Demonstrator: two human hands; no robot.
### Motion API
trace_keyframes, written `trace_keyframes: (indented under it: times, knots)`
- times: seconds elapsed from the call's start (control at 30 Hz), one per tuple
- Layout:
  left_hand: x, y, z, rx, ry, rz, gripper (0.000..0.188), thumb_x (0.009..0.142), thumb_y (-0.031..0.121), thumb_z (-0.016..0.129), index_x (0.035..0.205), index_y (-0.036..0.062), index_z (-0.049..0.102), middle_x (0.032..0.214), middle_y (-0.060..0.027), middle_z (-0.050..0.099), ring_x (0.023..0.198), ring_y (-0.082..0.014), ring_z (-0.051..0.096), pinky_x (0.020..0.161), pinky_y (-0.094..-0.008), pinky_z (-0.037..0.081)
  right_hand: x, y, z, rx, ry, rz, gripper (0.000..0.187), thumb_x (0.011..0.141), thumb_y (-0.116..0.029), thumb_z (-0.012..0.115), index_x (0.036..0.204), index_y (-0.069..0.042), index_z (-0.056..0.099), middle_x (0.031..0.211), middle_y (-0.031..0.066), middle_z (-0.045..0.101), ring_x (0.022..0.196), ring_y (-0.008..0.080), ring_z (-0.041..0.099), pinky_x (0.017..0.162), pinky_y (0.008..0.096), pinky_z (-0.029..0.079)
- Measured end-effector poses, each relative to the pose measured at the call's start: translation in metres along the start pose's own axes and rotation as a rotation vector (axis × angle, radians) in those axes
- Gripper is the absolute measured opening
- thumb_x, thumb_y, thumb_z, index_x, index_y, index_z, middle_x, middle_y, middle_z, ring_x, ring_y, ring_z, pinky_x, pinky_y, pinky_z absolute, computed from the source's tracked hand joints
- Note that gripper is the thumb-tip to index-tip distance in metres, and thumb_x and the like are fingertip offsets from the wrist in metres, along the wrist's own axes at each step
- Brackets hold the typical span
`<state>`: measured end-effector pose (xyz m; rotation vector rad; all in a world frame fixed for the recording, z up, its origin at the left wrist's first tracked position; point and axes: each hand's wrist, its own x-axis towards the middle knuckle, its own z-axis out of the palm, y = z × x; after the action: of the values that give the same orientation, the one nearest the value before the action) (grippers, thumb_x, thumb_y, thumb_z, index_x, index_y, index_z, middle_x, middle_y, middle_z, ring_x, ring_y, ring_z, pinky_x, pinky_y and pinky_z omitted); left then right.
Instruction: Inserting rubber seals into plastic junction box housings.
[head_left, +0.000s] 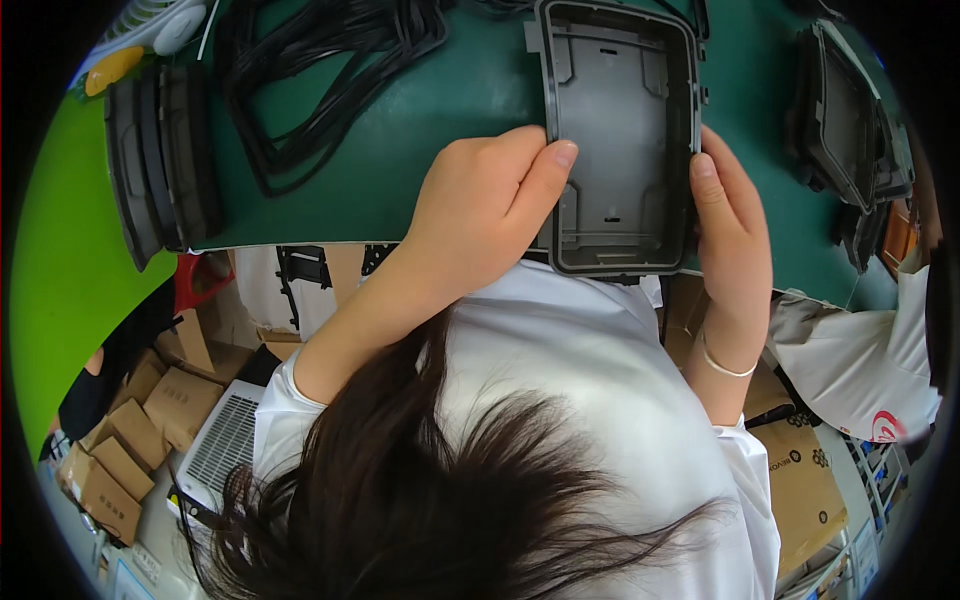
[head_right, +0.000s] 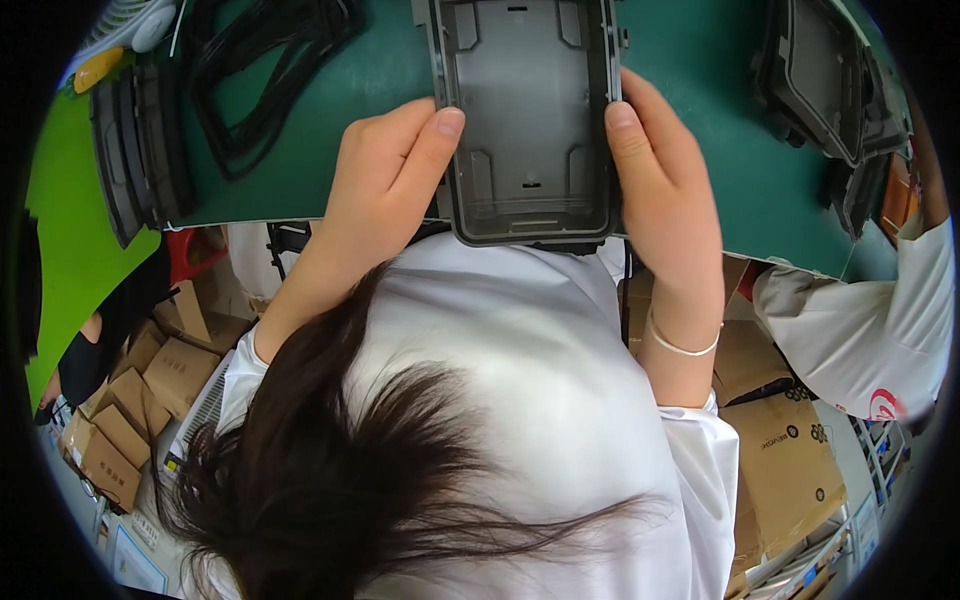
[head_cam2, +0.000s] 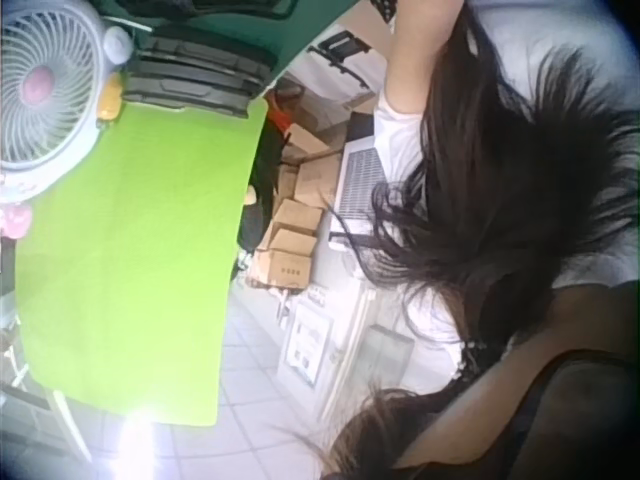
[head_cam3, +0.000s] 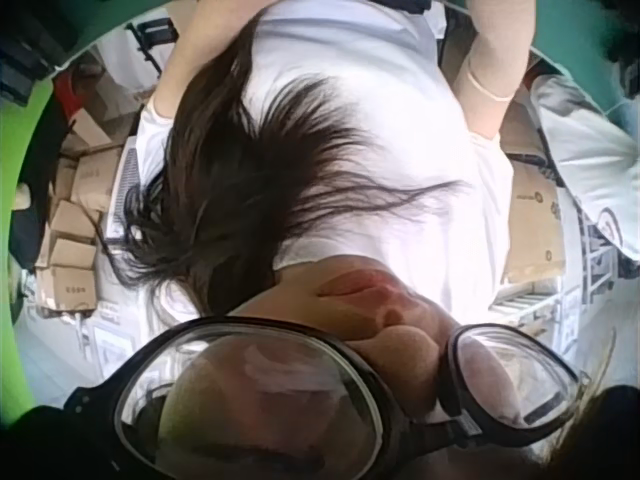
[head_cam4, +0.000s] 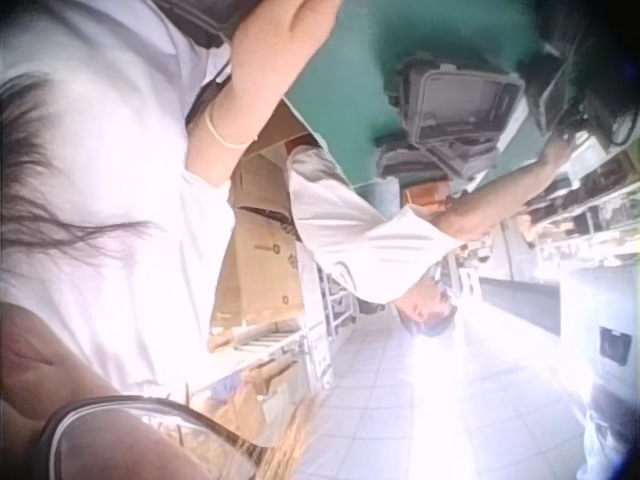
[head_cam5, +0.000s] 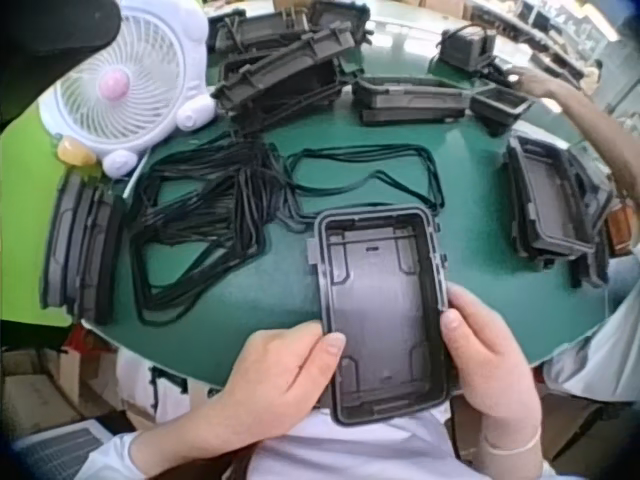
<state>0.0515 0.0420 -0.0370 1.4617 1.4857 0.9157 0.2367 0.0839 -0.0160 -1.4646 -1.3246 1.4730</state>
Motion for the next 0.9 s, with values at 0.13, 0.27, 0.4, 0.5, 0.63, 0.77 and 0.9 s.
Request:
trace_keyframes:
  times: [0.13,0.27,0.4,0.5,0.63,0.77,0.9]
  knots:
    - [-0.003,0.003,0.0,0.02,0.003,0.0,0.038,0.09,0.023,0.049,0.061,0.0006,0.043,0.048,-0.0139,0.042,0.042,-0.0295,0.039,0.042,-0.0377,0.029,-0.003,0.002,-0.005,-0.135,-0.112,-0.051,0.031,0.095,-0.015,0.04,0.116,0.007,0.05,0.091,0.0034,0.059,0.082,0.0084,0.05,0.076,0.0203,0.041]
    - [0.001,0.002,0.0,-0.002,-0.005,0.008,0.037,0.09,0.024,0.048,0.061,0.0006,0.044,0.048,-0.0134,0.042,0.041,-0.0291,0.038,0.042,-0.0375,0.03,0.001,0.008,0.003,-0.148,-0.031,-0.094,0.033,0.095,-0.016,0.039,0.117,0.007,0.05,0.086,0.0019,0.058,0.08,0.0095,0.05,0.074,0.0203,0.041]
    - [-0.003,0.003,-0.003,-0.132,-0.02,-0.122,0.038,0.091,0.023,0.048,0.06,0.0007,0.044,0.047,-0.0132,0.041,0.041,-0.0283,0.037,0.041,-0.037,0.029,0.003,0.013,-0.02,0.31,-0.058,0.151,0.042,0.093,-0.025,0.043,0.122,0.005,0.048,0.069,-0.0057,0.046,0.053,-0.0003,0.031,0.043,0.0163,0.022]
    - [-0.007,0.003,-0.004,0.049,-0.074,-0.033,0.039,0.091,0.023,0.047,0.059,0.0008,0.043,0.046,-0.0135,0.04,0.04,-0.028,0.036,0.041,-0.0368,0.029,-0.011,0.001,-0.02,0.095,-0.095,0.179,0.039,0.094,-0.023,0.044,0.121,0.004,0.05,0.069,-0.006,0.046,0.053,-0.0007,0.03,0.043,0.0161,0.022]
    - [-0.006,0.006,-0.005,0.058,-0.082,-0.002,0.04,0.091,0.023,0.047,0.058,0.0006,0.043,0.045,-0.0137,0.039,0.039,-0.028,0.035,0.041,-0.0369,0.029,-0.012,0.002,-0.008,-0.03,-0.097,0.032,0.031,0.094,-0.013,0.042,0.116,0.006,0.053,0.065,-0.007,0.047,0.055,0.0003,0.033,0.048,0.0166,0.026]
    - [-0.004,0.003,-0.006,0.002,-0.091,-0.041,0.039,0.091,0.023,0.047,0.059,0.0002,0.044,0.048,-0.014,0.041,0.041,-0.0285,0.037,0.042,-0.0372,0.03,-0.01,0.018,-0.001,-0.11,0.044,-0.107,0.03,0.093,-0.014,0.043,0.115,0.005,0.054,0.062,-0.008,0.044,0.053,-0.0003,0.032,0.045,0.0162,0.025]
    - [-0.009,-0.002,-0.01,-0.109,-0.129,-0.116,0.036,0.09,0.024,0.049,0.063,0.0004,0.044,0.052,-0.014,0.046,0.045,-0.0296,0.043,0.043,-0.0373,0.033,-0.009,0.014,-0.015,0.508,-0.055,0.238,0.036,0.093,-0.021,0.045,0.121,0.001,0.052,0.062,-0.0088,0.041,0.049,-0.0014,0.029,0.04,0.0168,0.02]
